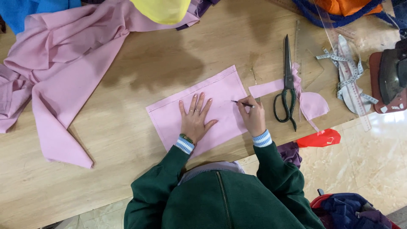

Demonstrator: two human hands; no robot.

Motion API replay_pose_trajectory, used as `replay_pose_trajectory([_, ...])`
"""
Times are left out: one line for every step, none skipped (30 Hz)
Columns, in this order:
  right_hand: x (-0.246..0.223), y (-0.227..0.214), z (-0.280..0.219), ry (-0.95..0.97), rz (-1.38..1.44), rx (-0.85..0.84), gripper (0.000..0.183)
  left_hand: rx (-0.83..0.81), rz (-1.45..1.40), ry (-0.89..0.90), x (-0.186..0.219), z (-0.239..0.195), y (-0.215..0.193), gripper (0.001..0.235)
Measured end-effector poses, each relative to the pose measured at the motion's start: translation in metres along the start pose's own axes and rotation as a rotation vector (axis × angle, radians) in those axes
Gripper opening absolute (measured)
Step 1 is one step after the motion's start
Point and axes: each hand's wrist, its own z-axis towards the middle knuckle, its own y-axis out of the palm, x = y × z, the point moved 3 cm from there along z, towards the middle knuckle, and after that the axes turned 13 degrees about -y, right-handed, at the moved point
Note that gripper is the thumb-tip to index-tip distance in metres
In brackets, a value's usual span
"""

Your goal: Measuring, marking, and cutting detailed fabric pieces on a workbench using a ruler and tailor's shears.

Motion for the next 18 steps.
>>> replay_pose_trajectory([0.0, 0.0, -0.001, 0.001, -0.002, 0.0, 0.008, 0.0, -0.002, 0.001, 0.0, 0.0, 0.0, 0.077])
replay_pose_trajectory([0.0, -0.001, -0.003, 0.013, -0.01, -0.01, 0.007, 0.007, 0.008, 0.003, 0.001, 0.0, 0.0, 0.077])
replay_pose_trajectory([0.0, 0.0, -0.004, 0.024, -0.016, -0.019, 0.006, 0.014, 0.021, 0.003, 0.001, 0.0, -0.001, 0.077])
replay_pose_trajectory([-0.005, 0.002, -0.005, 0.025, -0.016, -0.019, 0.006, 0.014, 0.021, 0.004, 0.001, 0.001, -0.001, 0.077])
replay_pose_trajectory([-0.009, 0.004, -0.006, 0.032, -0.003, -0.03, 0.007, 0.021, 0.018, 0.008, 0.001, 0.0, -0.002, 0.077])
replay_pose_trajectory([-0.013, 0.005, -0.007, 0.039, 0.009, -0.042, 0.007, 0.029, 0.014, 0.012, 0.001, 0.0, -0.002, 0.077])
replay_pose_trajectory([-0.015, 0.007, -0.01, 0.04, 0.008, -0.043, 0.007, 0.028, 0.013, 0.012, 0.001, 0.0, -0.002, 0.077])
replay_pose_trajectory([-0.016, 0.009, -0.013, 0.07, -0.011, -0.069, 0.006, 0.033, 0.018, 0.013, 0.001, 0.001, -0.002, 0.077])
replay_pose_trajectory([-0.018, 0.011, -0.016, 0.099, -0.03, -0.096, 0.006, 0.039, 0.024, 0.013, 0.001, 0.001, -0.003, 0.077])
replay_pose_trajectory([-0.02, 0.008, -0.016, 0.099, -0.03, -0.097, 0.006, 0.038, 0.024, 0.012, 0.001, 0.0, -0.002, 0.077])
replay_pose_trajectory([-0.022, 0.004, -0.015, 0.099, -0.005, -0.074, 0.006, 0.037, 0.02, 0.01, 0.001, 0.0, -0.003, 0.076])
replay_pose_trajectory([-0.024, 0.0, -0.015, 0.099, 0.02, -0.051, 0.007, 0.036, 0.015, 0.007, 0.001, 0.0, -0.003, 0.076])
replay_pose_trajectory([-0.025, -0.004, -0.014, 0.099, 0.02, -0.05, 0.007, 0.037, 0.016, 0.008, 0.001, 0.0, -0.002, 0.076])
replay_pose_trajectory([-0.026, -0.008, -0.013, 0.103, 0.029, -0.036, 0.007, 0.037, 0.0, 0.002, 0.001, 0.0, -0.001, 0.075])
replay_pose_trajectory([-0.026, -0.013, -0.012, 0.107, 0.037, -0.021, 0.008, 0.037, -0.017, -0.003, 0.001, 0.0, -0.001, 0.074])
replay_pose_trajectory([-0.026, -0.016, -0.012, 0.107, 0.037, -0.02, 0.008, 0.038, -0.017, -0.002, 0.001, 0.005, -0.005, 0.074])
replay_pose_trajectory([-0.026, -0.019, -0.011, 0.101, 0.048, 0.003, 0.007, 0.089, -0.039, -0.018, 0.001, 0.01, -0.011, 0.072])
replay_pose_trajectory([-0.025, -0.022, -0.01, 0.095, 0.059, 0.025, 0.007, 0.141, -0.061, -0.033, 0.001, 0.016, -0.017, 0.07])
